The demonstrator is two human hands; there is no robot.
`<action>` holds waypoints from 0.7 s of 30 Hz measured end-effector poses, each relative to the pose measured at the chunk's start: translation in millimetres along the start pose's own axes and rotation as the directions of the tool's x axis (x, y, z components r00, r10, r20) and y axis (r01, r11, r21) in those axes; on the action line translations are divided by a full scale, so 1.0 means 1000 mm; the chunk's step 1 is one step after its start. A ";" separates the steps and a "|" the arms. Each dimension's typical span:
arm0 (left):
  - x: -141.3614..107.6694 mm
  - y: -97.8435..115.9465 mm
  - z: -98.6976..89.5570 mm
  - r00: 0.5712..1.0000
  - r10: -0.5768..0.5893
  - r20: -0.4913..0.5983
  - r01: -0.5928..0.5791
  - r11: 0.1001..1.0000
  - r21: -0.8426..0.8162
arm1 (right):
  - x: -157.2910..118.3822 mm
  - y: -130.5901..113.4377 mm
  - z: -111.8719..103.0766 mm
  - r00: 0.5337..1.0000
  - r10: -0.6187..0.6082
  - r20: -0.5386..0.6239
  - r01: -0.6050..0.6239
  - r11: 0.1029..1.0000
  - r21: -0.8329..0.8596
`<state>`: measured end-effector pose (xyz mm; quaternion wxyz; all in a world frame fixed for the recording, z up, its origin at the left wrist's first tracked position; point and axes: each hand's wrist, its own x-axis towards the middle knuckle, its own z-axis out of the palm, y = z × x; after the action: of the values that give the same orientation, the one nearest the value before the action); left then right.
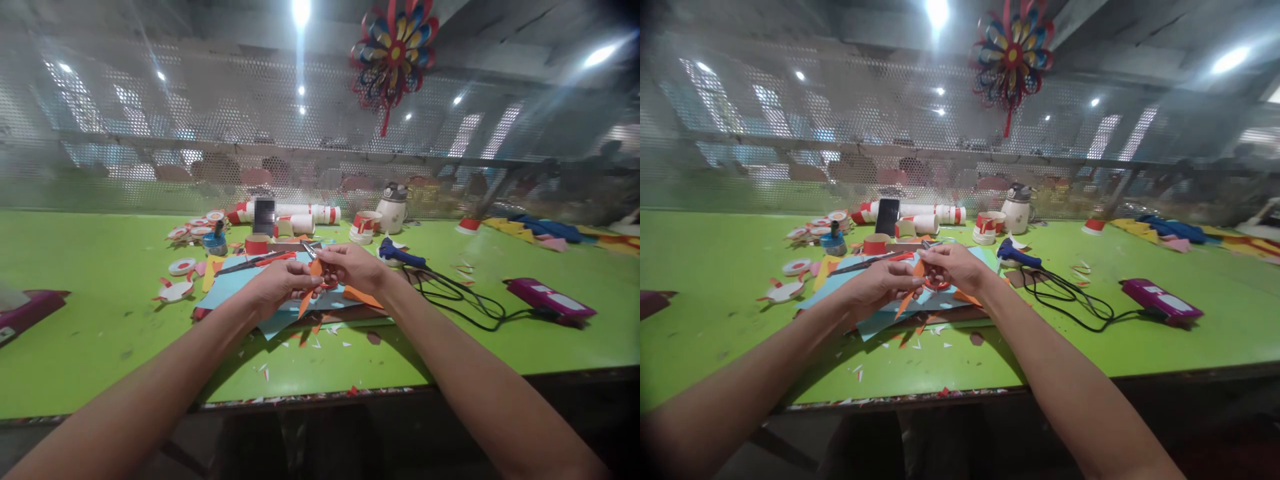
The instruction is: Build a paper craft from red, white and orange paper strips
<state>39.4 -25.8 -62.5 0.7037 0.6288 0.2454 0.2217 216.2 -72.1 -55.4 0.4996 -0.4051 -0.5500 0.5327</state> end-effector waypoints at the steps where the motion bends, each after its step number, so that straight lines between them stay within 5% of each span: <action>1: 0.000 0.000 0.000 1.000 0.000 -0.006 0.000 1.000 -0.004 | 0.000 -0.001 0.000 1.000 -0.003 -0.013 0.003 1.000 0.001; 6: 0.000 0.000 0.002 0.999 -0.006 -0.049 0.006 1.000 0.005 | 0.000 -0.006 0.002 0.996 -0.017 -0.089 0.014 0.999 -0.036; 13: -0.003 0.001 0.004 0.999 0.022 -0.045 -0.020 0.999 0.037 | -0.007 -0.011 0.009 0.990 -0.122 -0.069 0.090 0.933 -0.350; 21: -0.006 0.004 0.007 0.988 0.135 -0.072 -0.126 0.985 0.118 | -0.006 -0.009 0.008 0.991 -0.126 -0.052 0.098 0.922 -0.375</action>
<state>39.1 -34.9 -57.2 0.6405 0.6732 0.2434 0.2780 210.5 -80.5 -46.5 0.4637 -0.4799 -0.6441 0.3740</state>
